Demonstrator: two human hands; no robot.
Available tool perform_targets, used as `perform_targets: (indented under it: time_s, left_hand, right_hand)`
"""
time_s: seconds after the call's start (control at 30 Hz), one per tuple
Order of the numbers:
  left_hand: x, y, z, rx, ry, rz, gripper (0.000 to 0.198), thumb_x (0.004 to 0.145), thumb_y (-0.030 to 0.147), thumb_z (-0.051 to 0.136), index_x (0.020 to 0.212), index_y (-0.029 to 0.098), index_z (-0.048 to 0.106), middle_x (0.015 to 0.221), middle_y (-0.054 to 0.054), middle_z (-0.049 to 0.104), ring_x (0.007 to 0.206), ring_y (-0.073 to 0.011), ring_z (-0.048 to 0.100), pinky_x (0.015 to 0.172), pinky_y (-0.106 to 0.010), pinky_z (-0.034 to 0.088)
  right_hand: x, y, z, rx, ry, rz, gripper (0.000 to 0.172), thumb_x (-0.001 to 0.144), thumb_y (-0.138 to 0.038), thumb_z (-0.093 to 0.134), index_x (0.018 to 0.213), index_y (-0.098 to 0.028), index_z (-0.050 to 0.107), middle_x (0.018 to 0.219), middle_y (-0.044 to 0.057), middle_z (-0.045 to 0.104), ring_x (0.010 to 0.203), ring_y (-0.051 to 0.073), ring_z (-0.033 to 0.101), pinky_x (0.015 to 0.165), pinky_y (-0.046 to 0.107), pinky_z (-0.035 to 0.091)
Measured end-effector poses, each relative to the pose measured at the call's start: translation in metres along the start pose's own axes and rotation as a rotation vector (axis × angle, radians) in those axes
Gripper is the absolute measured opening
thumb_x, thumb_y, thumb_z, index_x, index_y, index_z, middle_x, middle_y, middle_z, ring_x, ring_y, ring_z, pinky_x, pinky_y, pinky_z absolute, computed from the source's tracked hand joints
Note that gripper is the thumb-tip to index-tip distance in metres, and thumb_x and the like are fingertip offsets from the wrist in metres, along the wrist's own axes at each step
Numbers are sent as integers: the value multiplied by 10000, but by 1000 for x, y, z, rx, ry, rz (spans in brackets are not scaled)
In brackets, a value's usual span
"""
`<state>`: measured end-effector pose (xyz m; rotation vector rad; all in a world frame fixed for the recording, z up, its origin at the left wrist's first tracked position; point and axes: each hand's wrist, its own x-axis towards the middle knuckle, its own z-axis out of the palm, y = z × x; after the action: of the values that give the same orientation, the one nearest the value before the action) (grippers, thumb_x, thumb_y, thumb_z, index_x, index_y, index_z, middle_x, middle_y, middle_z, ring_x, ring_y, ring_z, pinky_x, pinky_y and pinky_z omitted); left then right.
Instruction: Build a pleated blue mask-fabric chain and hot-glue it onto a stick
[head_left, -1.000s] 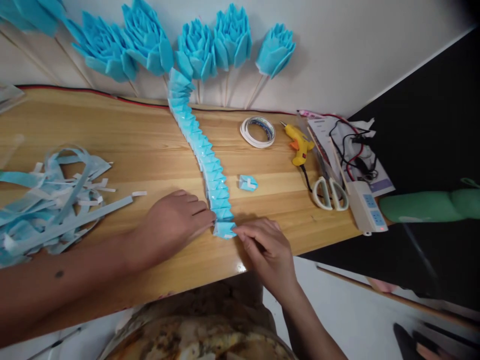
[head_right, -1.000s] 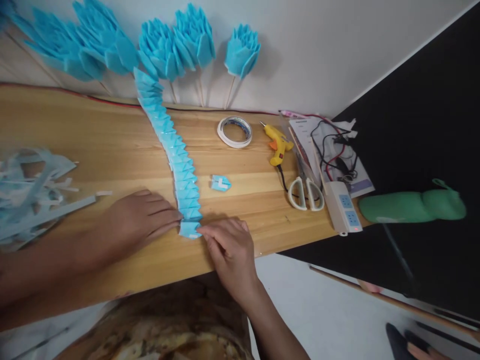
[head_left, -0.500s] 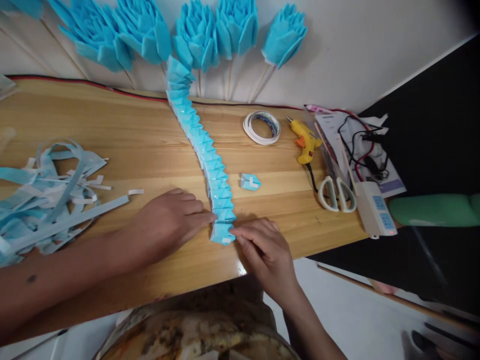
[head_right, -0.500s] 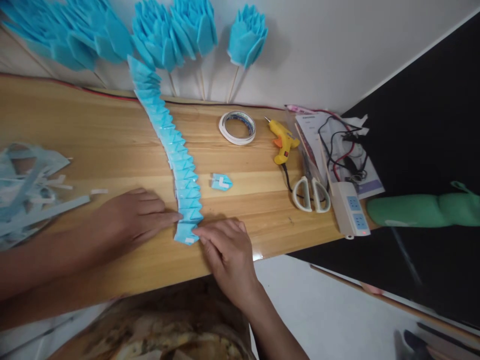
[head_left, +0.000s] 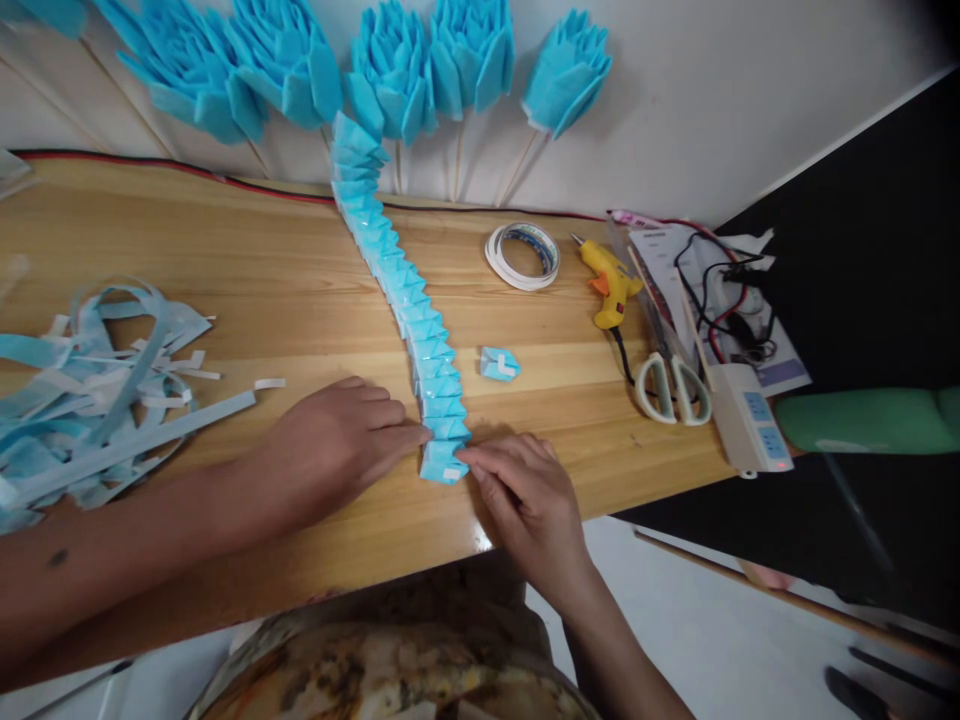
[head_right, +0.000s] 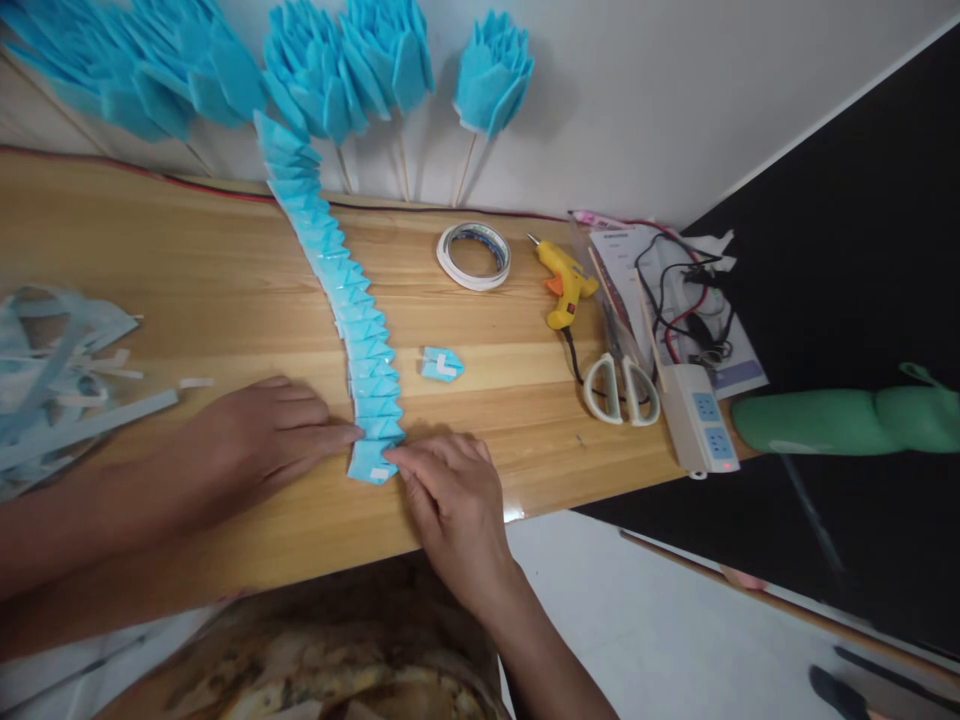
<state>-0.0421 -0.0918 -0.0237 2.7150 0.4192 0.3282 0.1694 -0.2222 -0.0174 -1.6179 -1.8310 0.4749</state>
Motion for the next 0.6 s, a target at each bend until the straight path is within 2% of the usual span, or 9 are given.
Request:
perform_targets:
  time_s: [0.13,0.27,0.37,0.43,0.6]
  left_hand:
    - [1,0,-1,-12,18,1,394,1048,272,300,1096,231,688,840,-39,688,756,-187,557,735,-333,351]
    - [1,1,-5,-95,70,6,302,1032,252,368,1059,214,667,913,-30,709,806,-174,594,752,-313,360]
    - [0,3,-7,-88,90,32,270,1015,201,385,1030,214,654,845,-22,684,778,-172,583,729,-314,345]
    - [-1,4,-7,-56,71,65,279,1010,177,377,1072,219,646,802,-16,663,743,-176,558,710,-322,329]
    - [1,5,-6,21,18,116,294,1008,159,369,1157,193,620,858,-36,668,762,-189,547,716,-332,324]
  right_hand:
    - [0,0,0,-11,-5,-2,263,949,-98,517,1095,-247,678,894,17,694,835,170,595,733,338,379]
    - [0,0,0,-7,-5,-7,273,941,-83,515,1091,-243,679,891,17,689,827,165,592,734,334,378]
    - [0,-1,0,-16,-4,-6,271,939,-80,516,1081,-240,683,890,14,689,824,161,591,733,331,371]
    - [0,-1,-1,-21,-5,-9,273,933,-70,519,1075,-231,687,884,12,687,817,157,587,731,328,368]
    - [2,-1,0,-13,5,-19,296,915,-48,530,1081,-231,693,895,11,687,817,158,589,732,328,380]
